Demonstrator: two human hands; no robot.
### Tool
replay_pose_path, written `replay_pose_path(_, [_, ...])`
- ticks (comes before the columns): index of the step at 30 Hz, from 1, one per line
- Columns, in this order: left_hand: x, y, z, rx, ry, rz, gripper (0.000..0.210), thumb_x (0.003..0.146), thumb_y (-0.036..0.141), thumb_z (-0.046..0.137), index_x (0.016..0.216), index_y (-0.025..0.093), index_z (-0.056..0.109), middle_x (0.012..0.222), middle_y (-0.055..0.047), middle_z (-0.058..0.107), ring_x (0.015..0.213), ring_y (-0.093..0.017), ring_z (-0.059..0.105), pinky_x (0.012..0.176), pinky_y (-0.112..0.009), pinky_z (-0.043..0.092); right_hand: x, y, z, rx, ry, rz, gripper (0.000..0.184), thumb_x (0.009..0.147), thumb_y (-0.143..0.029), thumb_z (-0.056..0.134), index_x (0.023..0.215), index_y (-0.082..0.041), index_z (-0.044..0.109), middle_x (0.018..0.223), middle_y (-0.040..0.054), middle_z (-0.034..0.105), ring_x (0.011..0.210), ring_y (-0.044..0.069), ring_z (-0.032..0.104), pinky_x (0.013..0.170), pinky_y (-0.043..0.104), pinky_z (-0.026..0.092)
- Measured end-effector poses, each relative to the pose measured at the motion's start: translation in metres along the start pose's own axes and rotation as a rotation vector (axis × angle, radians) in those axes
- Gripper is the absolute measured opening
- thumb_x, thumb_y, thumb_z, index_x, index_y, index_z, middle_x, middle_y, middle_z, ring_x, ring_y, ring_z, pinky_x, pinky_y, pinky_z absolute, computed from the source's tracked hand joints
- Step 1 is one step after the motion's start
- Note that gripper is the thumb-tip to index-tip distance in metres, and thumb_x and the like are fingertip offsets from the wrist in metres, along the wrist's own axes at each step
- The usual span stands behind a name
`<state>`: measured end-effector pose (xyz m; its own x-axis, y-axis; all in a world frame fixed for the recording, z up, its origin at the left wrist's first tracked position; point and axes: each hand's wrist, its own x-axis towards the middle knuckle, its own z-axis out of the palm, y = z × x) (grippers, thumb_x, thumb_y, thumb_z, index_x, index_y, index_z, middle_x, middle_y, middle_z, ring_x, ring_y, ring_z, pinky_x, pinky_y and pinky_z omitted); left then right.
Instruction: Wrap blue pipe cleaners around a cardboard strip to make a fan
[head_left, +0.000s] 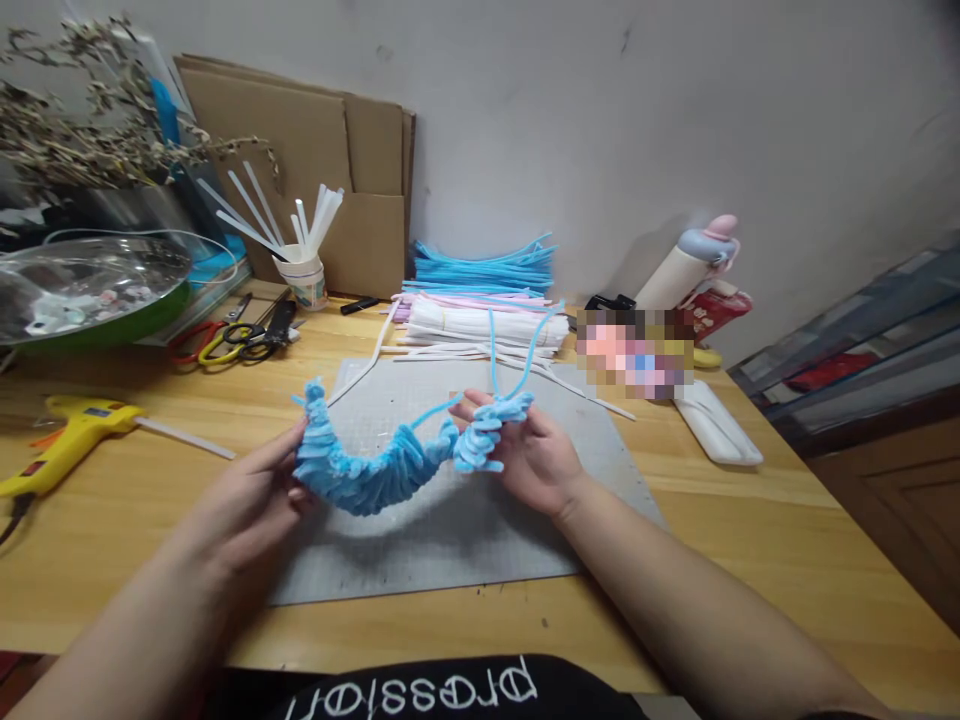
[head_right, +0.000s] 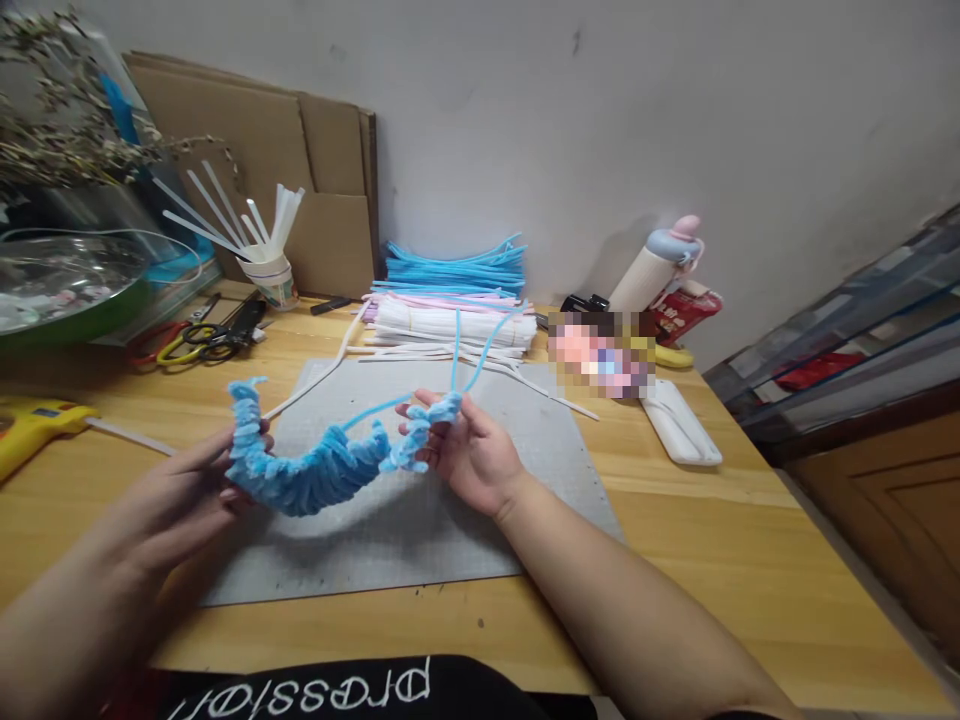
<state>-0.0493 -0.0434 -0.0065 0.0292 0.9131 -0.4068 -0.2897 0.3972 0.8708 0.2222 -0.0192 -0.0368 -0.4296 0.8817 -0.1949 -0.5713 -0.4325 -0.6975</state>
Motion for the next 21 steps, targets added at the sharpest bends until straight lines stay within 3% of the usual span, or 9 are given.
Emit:
replay_pose_path(3, [0.0, -0.003, 0.003, -0.308, -0.008, -0.257, 0.011, 0.089, 0.017, 0.05, 0.089, 0.019, 0.061, 0.064, 0.005, 0.057, 0.044, -0.003, 0.041, 0.038, -0.01, 0.029, 0.003, 0.008, 0.001, 0.033, 0.009, -0.023, 0.037, 0.089, -0.046, 0.044, 0.11, -0.021, 0.062, 0.102, 0.0062, 0.069, 0.084, 0.017, 0.064, 0.077, 0.032, 0.049])
replay_pose_path(7, [-0.001, -0.01, 0.008, -0.459, -0.109, -0.25, 0.014, 0.086, 0.009, 0.049, 0.09, 0.015, 0.061, 0.064, 0.004, 0.053, 0.046, -0.003, 0.042, 0.041, -0.011, 0.033, 0.002, 0.015, 0.006, 0.051, 0.044, -0.047, 0.033, 0.087, -0.05, 0.049, 0.098, -0.024, 0.065, 0.096, 0.0018, 0.07, 0.085, 0.015, 0.064, 0.08, 0.032, 0.049])
replay_pose_path(11, [-0.001, -0.018, 0.011, -0.43, -0.279, -0.127, 0.009, 0.081, 0.015, 0.056, 0.088, 0.016, 0.062, 0.058, 0.002, 0.048, 0.054, -0.009, 0.045, 0.052, -0.02, 0.044, -0.003, 0.013, 0.01, 0.113, 0.074, 0.027, 0.034, 0.085, -0.053, 0.05, 0.091, -0.024, 0.067, 0.095, 0.0016, 0.071, 0.085, 0.017, 0.065, 0.08, 0.035, 0.051])
replay_pose_path(15, [-0.003, -0.021, 0.017, -0.319, -0.435, -0.086, 0.01, 0.08, 0.02, 0.058, 0.087, 0.016, 0.064, 0.058, -0.002, 0.051, 0.058, -0.011, 0.047, 0.055, -0.021, 0.044, -0.008, 0.011, 0.012, 0.237, 0.073, 0.139, 0.031, 0.086, -0.046, 0.05, 0.078, -0.021, 0.066, 0.08, 0.0003, 0.07, 0.064, 0.013, 0.064, 0.066, 0.031, 0.053])
replay_pose_path(18, [-0.002, -0.019, 0.027, -0.238, -0.452, -0.11, 0.013, 0.079, 0.021, 0.059, 0.086, 0.013, 0.066, 0.056, -0.002, 0.052, 0.055, -0.011, 0.045, 0.05, -0.019, 0.041, -0.01, 0.014, 0.015, 0.204, 0.028, 0.16, 0.032, 0.084, -0.048, 0.052, 0.074, -0.02, 0.064, 0.071, -0.0018, 0.066, 0.047, 0.009, 0.055, 0.048, 0.023, 0.047])
replay_pose_path(21, [0.004, -0.016, 0.04, -0.184, -0.352, -0.2, 0.012, 0.075, 0.017, 0.061, 0.083, 0.01, 0.067, 0.054, -0.001, 0.05, 0.052, -0.01, 0.045, 0.048, -0.017, 0.04, -0.013, 0.018, 0.024, 0.092, 0.082, 0.142, 0.036, 0.084, -0.054, 0.051, 0.076, -0.02, 0.062, 0.067, -0.002, 0.063, 0.043, 0.008, 0.051, 0.041, 0.021, 0.042])
